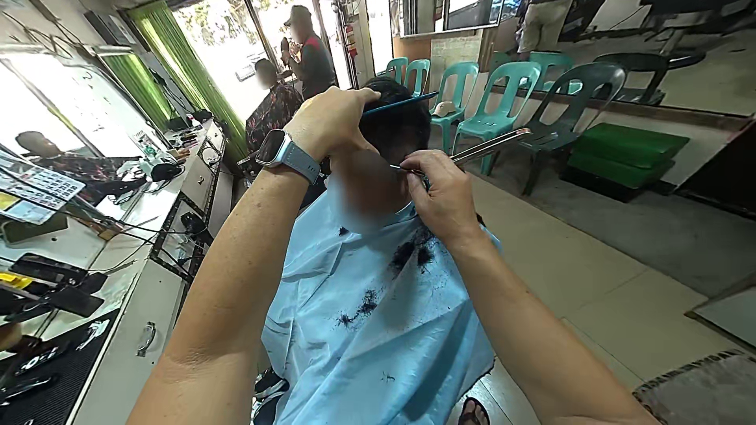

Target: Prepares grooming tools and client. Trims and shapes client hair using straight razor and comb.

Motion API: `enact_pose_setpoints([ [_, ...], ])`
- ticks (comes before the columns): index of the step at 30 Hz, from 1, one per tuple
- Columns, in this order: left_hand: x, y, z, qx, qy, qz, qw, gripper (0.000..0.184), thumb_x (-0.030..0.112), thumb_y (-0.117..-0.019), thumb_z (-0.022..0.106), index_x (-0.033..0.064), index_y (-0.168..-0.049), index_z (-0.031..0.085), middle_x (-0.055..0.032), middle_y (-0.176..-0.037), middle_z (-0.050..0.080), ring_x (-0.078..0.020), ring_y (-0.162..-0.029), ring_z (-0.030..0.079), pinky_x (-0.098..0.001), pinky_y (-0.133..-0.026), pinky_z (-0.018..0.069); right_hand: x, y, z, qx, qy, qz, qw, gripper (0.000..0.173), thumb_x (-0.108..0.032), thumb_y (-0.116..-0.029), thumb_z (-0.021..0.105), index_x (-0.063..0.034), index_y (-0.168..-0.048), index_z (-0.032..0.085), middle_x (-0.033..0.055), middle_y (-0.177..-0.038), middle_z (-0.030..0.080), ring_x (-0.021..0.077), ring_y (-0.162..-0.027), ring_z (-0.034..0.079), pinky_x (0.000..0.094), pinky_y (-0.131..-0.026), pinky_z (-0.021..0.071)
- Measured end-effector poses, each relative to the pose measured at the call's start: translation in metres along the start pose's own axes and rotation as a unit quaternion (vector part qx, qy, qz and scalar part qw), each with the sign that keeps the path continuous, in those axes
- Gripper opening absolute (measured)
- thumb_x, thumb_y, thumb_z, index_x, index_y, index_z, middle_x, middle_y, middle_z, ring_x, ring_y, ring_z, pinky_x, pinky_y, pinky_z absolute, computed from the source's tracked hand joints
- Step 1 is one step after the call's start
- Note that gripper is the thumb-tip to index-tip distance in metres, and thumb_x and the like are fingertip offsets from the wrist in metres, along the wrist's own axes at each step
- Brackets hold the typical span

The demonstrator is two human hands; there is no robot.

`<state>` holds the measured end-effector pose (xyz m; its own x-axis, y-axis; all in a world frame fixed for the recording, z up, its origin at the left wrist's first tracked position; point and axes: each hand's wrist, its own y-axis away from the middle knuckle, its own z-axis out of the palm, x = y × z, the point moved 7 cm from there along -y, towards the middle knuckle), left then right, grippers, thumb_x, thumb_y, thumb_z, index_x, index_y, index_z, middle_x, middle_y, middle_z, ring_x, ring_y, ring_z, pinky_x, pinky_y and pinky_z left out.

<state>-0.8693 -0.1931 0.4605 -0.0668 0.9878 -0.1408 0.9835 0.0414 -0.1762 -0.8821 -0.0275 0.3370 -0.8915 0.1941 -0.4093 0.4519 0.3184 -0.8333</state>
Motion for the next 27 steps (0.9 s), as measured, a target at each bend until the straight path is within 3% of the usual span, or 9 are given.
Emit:
enact_pose_setpoints([
  [27, -0.004, -0.0031, 0.0025, 0.005, -0.009, -0.006, 1.0, 0.099, 0.055, -0.0674, 0.088, 0.0265, -0.153, 0.047, -0.0172, -0.128, 0.067, -0.0416, -0.115, 0.065, -0.0703, -0.091, 0.0494, 0.0031, -0.0054, 0.0079, -0.006, 0.013, -0.003, 1.0, 0.02, -0.011, -0.1007, 0.057, -0.0103, -0.111, 0.073, 0.009, -0.12, 0.069, 0.0203, -0.114, 0.065, 0.0406, -0.098, 0.0524],
])
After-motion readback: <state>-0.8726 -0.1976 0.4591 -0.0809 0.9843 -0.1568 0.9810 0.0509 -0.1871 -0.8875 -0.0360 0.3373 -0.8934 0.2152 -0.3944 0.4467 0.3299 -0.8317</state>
